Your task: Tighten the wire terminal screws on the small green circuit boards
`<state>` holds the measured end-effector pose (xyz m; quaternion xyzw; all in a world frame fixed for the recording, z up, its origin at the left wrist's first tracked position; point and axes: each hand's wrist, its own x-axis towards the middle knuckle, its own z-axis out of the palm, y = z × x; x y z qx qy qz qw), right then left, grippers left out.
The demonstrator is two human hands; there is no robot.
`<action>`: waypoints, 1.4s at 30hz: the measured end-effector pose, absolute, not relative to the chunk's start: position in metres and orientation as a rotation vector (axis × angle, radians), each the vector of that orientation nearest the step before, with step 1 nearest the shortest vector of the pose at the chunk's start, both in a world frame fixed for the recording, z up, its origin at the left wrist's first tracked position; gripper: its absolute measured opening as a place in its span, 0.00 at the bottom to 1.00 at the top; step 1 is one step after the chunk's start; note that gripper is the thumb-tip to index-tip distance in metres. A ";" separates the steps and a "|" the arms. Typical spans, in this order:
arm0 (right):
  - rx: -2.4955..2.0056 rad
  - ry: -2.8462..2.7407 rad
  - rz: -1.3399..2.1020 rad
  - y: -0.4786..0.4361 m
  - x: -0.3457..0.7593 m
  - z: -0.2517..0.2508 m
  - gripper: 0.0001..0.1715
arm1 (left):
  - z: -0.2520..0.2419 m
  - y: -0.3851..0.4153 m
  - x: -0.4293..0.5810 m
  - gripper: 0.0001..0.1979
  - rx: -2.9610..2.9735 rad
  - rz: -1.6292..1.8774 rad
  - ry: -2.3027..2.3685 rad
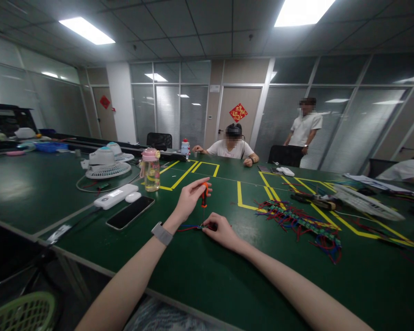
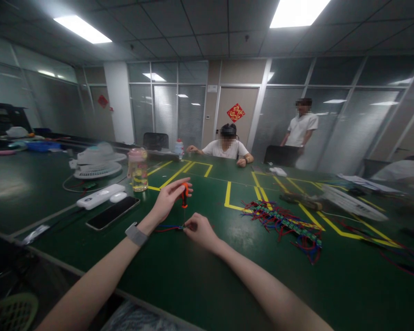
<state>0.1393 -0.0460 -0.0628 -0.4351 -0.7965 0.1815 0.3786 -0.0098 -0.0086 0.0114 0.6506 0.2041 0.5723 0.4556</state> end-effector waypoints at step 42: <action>-1.122 -2.031 0.455 -0.045 0.139 -0.063 0.05 | 0.011 -0.008 -0.011 0.20 1.603 1.407 0.499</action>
